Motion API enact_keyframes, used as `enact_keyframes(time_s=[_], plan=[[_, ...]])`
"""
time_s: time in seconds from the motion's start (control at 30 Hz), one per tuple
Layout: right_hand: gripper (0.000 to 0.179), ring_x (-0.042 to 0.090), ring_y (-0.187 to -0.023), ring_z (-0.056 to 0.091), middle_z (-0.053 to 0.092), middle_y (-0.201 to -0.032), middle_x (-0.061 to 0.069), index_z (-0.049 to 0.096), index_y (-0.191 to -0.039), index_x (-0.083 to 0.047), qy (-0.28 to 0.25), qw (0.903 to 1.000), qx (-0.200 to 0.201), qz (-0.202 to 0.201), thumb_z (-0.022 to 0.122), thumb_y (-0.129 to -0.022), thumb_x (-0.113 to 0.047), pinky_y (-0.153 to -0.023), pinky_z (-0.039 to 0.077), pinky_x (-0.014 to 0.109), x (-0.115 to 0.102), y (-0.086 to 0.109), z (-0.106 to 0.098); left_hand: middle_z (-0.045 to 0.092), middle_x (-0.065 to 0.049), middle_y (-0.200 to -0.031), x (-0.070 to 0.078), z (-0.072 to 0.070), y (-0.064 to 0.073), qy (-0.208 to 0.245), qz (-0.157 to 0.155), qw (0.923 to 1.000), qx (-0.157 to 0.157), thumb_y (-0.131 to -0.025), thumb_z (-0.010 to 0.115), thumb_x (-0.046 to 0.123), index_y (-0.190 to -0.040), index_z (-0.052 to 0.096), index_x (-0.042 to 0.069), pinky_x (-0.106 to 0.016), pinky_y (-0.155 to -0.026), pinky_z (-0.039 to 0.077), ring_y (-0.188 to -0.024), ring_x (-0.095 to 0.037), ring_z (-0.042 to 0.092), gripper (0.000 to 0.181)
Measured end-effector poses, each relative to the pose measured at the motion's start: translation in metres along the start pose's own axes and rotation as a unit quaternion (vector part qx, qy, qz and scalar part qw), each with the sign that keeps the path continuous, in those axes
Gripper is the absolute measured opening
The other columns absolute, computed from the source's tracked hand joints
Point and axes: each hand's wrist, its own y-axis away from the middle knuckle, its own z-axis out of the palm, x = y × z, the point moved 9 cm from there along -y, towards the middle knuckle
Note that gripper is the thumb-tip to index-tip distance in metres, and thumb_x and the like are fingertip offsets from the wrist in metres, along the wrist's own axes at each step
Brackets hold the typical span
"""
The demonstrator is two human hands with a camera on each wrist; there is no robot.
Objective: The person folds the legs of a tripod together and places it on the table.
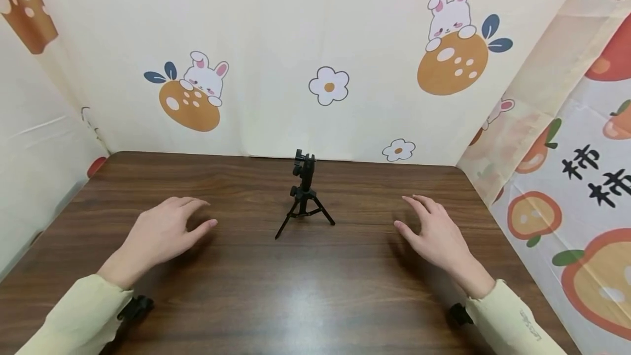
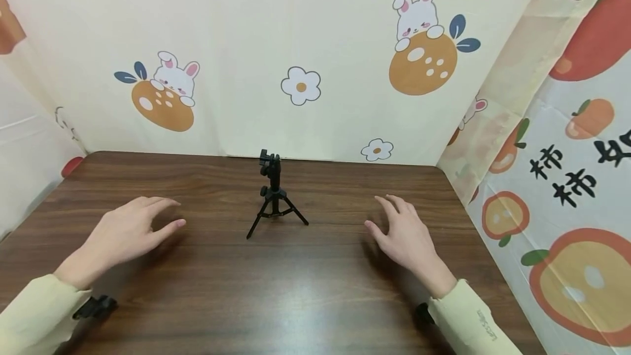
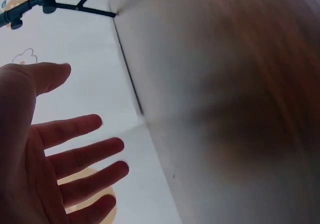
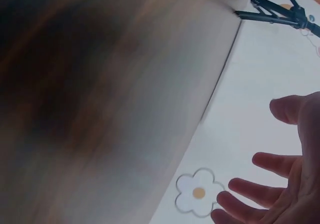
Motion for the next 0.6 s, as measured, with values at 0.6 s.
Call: enact_keyframes(time_s=[0.6], plan=[[0.042,0.025,-0.112,0.06,0.062,-0.127,0.006,0.06,-0.133,-0.013,-0.168,0.9846,-0.007,-0.047,0.068,-0.096,-0.032,-0.09,0.05,0.046,-0.067,-0.037,0.014,0.071,0.0,-0.099,0.052,0.029,-0.039,0.35,-0.004,0.9362,-0.038,-0.098,0.066,0.024,-0.108,0.069,0.011,-0.035,-0.078,0.054,-0.091,-0.013,0.065,0.017]])
